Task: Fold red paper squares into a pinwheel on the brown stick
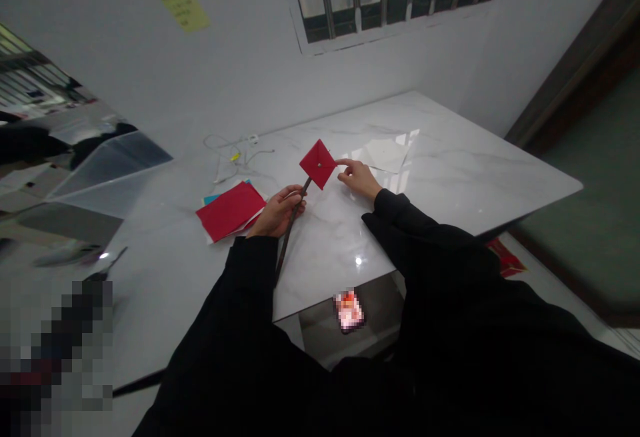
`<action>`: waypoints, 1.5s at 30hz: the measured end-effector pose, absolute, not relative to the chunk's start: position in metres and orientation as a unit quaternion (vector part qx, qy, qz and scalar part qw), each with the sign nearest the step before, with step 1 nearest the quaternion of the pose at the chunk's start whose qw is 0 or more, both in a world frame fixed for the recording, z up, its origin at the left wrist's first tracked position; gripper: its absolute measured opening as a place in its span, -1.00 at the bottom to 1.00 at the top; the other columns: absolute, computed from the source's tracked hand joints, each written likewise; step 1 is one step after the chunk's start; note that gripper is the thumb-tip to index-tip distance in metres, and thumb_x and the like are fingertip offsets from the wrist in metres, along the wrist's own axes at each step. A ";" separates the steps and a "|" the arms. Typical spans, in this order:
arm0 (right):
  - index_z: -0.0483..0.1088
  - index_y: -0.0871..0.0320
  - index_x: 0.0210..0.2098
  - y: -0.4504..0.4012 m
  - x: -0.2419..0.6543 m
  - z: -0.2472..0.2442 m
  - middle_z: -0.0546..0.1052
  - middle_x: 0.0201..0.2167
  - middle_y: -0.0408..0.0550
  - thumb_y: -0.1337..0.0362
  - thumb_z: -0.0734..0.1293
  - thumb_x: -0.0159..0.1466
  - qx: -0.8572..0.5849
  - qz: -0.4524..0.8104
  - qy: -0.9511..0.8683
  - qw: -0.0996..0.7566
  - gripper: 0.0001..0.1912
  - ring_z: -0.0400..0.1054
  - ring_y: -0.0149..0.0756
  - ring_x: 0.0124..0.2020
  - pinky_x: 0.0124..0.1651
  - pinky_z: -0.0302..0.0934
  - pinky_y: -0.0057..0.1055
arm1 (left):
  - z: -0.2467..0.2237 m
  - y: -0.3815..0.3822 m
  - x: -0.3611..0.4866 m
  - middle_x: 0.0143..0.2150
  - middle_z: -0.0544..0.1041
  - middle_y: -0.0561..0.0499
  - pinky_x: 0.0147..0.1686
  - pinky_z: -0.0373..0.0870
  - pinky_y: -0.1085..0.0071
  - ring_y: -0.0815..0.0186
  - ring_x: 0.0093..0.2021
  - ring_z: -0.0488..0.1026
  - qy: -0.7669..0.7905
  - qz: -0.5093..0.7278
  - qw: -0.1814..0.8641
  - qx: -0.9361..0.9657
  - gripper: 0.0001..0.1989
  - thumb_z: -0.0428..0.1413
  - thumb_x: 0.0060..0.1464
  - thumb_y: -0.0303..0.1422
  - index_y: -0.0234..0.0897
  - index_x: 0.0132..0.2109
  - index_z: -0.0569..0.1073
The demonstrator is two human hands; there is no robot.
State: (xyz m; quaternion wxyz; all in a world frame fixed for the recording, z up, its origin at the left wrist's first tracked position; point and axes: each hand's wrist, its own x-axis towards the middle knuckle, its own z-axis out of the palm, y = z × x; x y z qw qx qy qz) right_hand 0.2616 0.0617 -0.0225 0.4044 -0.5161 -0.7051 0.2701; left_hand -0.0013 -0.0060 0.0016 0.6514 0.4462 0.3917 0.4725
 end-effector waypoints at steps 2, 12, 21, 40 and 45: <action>0.62 0.24 0.17 0.061 0.261 -0.021 0.57 -0.45 -0.09 0.35 0.32 0.24 -0.529 0.263 -0.708 0.387 -0.47 0.32 -0.27 -0.41 -0.15 0.23 -0.31 | 0.002 -0.006 -0.002 -0.19 0.58 0.02 -0.25 0.40 0.42 0.41 -0.33 0.48 0.394 0.475 0.647 0.448 -0.60 0.45 -0.09 -0.41 -0.27 -0.08 0.55; 0.66 0.28 -0.15 0.054 0.263 -0.013 0.36 -0.61 -0.19 0.25 0.32 0.21 -0.455 0.424 -0.712 0.326 -0.65 0.12 -0.40 -0.53 -0.38 0.04 -0.40 | 0.002 -0.006 -0.004 -0.18 0.59 0.03 -0.25 0.43 0.47 0.44 -0.32 0.49 0.403 0.495 0.639 0.429 -0.54 0.50 -0.14 -0.36 -0.26 -0.07 0.56; 0.55 0.23 -0.29 0.045 0.253 -0.008 0.22 -0.67 -0.28 0.20 0.28 0.16 -0.449 0.482 -0.654 0.372 -0.73 -0.03 -0.47 -0.63 -0.50 -0.17 -0.44 | 0.003 -0.007 -0.007 -0.16 0.58 0.04 -0.25 0.45 0.52 0.46 -0.31 0.49 0.406 0.524 0.630 0.405 -0.51 0.54 -0.18 -0.31 -0.26 -0.09 0.57; 0.51 0.19 -0.32 0.033 0.241 -0.009 0.14 -0.67 -0.33 0.18 0.38 0.18 -0.288 0.663 -0.628 0.287 -0.81 -0.12 -0.52 -0.64 -0.54 -0.25 -0.49 | 0.000 -0.006 -0.006 -0.18 0.59 0.03 -0.26 0.43 0.49 0.43 -0.30 0.50 0.396 0.535 0.629 0.402 -0.55 0.53 -0.16 -0.33 -0.27 -0.12 0.57; 0.53 0.18 -0.26 0.051 0.243 -0.019 0.17 -0.65 -0.28 0.20 0.30 0.18 -0.448 0.517 -0.586 0.434 -0.76 -0.07 -0.45 -0.62 -0.52 -0.21 -0.44 | 0.002 -0.007 -0.006 -0.15 0.59 0.02 -0.24 0.43 0.49 0.44 -0.30 0.50 0.397 0.530 0.632 0.402 -0.56 0.51 -0.15 -0.35 -0.28 -0.11 0.57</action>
